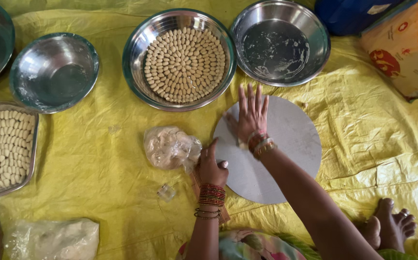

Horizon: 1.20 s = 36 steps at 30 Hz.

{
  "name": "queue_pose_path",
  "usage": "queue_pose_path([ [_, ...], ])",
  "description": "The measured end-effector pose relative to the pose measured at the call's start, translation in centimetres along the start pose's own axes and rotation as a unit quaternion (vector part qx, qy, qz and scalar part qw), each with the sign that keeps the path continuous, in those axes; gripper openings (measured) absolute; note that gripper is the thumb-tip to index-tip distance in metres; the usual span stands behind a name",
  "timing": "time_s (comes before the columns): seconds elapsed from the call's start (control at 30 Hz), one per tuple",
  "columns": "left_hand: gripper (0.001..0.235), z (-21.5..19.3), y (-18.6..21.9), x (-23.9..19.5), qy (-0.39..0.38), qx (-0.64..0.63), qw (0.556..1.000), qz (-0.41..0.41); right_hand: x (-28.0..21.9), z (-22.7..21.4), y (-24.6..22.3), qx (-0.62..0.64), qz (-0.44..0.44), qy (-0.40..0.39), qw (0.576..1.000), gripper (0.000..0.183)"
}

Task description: The person sits on the floor and shapes dough into small balls, then uses a wooden ridged tool to press and cut the dough into ridged snack pieces. The finished pieces are placed into a metal bowl.

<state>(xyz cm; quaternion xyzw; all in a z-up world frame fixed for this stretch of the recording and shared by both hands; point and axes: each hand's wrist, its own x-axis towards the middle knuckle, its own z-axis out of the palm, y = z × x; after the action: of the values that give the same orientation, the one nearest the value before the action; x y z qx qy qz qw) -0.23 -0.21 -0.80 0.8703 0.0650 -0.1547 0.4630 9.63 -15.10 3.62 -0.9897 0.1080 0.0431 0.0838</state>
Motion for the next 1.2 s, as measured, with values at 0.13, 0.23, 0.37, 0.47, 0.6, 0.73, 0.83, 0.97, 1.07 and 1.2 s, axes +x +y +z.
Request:
queue_pose_path([
  [0.13,0.082,-0.2,0.0,0.1,0.032,0.002,0.999,0.038,1.8,-0.1,0.1,0.034,0.043,0.022,0.998,0.101],
  [0.23,0.081,-0.2,-0.2,0.3,0.044,0.007,0.998,0.051,-1.3,0.8,0.5,0.044,0.121,0.006,0.992,0.104],
  [0.37,0.082,0.0,-0.4,0.5,0.063,0.016,0.995,0.075,-6.6,2.9,2.0,0.091,0.141,0.052,0.984,0.104],
  [0.47,0.08,0.2,-0.2,0.0,0.078,0.023,0.993,0.083,-10.1,4.8,3.3,0.087,0.075,0.097,0.989,0.085],
  [0.6,0.074,0.1,0.1,-0.2,0.05,0.07,0.995,0.05,-14.5,6.4,3.7,0.165,-0.01,0.123,0.979,0.07],
  [0.73,0.074,0.3,-0.1,-0.2,0.053,0.05,0.995,0.066,-19.8,7.3,4.3,0.204,-0.079,0.107,0.97,0.056],
  [0.83,0.072,0.4,-0.2,-0.4,0.061,0.059,0.994,0.066,-21.4,7.3,6.0,0.233,-0.108,0.041,0.966,0.048],
  [0.97,0.075,-0.1,0.5,-0.4,0.032,0.058,0.997,0.036,-21.7,6.3,8.5,0.19,-0.04,0.063,0.979,0.045],
  [1.07,0.077,-0.6,1.1,-0.4,0.031,0.061,0.997,0.028,-19.9,5.1,9.2,0.046,-0.009,0.052,0.998,0.08],
  [1.2,0.077,-0.5,0.6,-0.5,0.038,0.02,0.998,0.04,-17.1,4.1,8.1,0.052,-0.042,0.102,0.992,0.095],
])
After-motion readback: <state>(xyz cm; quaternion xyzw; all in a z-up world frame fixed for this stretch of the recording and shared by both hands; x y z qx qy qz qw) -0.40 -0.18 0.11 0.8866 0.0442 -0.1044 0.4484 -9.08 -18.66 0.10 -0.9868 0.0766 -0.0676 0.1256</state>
